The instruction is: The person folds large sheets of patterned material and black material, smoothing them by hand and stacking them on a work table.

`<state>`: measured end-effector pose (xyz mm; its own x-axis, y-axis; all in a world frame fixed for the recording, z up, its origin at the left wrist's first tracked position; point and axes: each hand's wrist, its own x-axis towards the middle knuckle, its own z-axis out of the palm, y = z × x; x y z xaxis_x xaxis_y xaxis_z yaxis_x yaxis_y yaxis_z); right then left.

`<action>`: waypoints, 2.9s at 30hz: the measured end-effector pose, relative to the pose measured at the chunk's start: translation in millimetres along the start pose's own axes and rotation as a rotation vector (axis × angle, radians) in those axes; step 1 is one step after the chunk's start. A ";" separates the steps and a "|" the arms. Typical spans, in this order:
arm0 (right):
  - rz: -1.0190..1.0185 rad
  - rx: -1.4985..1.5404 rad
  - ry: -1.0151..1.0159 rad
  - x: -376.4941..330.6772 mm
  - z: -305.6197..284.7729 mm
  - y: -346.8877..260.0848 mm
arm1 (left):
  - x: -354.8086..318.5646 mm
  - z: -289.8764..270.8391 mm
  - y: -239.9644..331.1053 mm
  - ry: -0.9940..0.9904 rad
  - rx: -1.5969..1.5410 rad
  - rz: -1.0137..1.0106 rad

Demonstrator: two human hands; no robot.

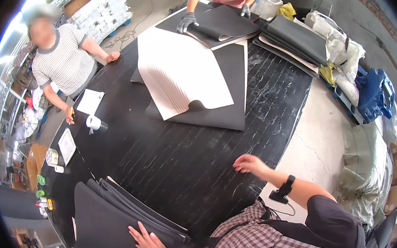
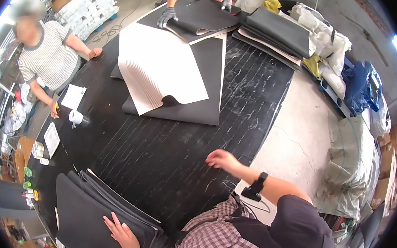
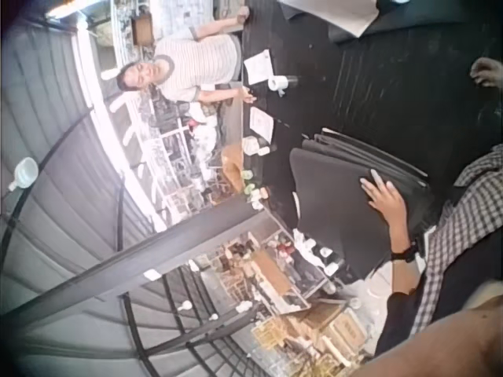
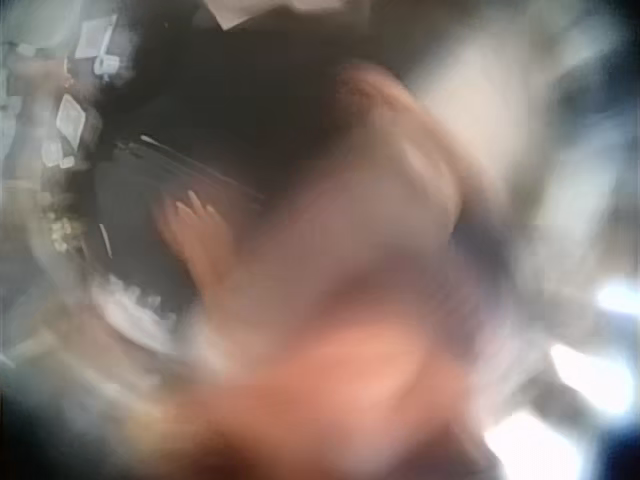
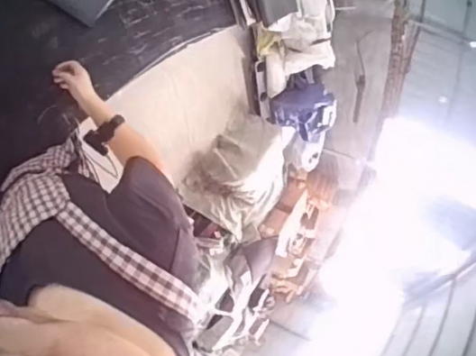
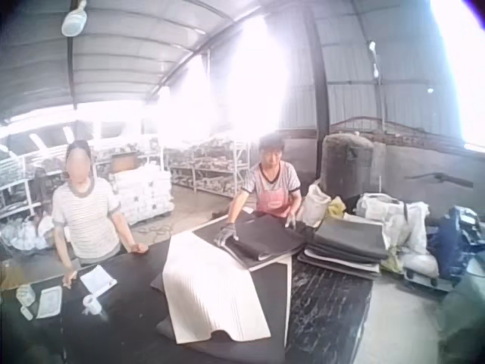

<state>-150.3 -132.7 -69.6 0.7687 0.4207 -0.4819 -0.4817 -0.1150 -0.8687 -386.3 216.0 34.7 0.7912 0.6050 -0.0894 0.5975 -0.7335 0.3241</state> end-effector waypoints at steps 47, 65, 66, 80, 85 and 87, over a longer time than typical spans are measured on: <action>-0.296 -1.987 0.971 143.0 -538.2 -259.6 | -27.6 220.4 268.1 0.272 0.257 -0.256; -0.448 -1.776 1.116 178.6 -566.1 -213.3 | -17.7 210.4 269.2 0.176 0.247 -0.282; -0.443 -1.790 1.115 175.3 -569.0 -211.3 | -17.2 211.1 268.4 0.171 0.240 -0.293; -0.614 -1.964 0.815 223.1 -445.9 -253.1 | -21.2 207.6 257.9 0.124 0.248 -0.326; -0.652 -2.100 0.694 292.0 -427.9 -276.2 | 42.7 139.3 321.0 0.056 0.136 -0.291; -0.602 -2.157 0.756 305.5 -424.0 -277.1 | 43.2 140.1 312.3 -0.043 0.342 -0.202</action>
<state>396.4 -353.9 -24.6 0.8027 0.5341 0.2654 0.3398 -0.7753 0.5324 -147.3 -30.4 0.2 0.6537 0.7394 -0.1613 0.7448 -0.6663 -0.0355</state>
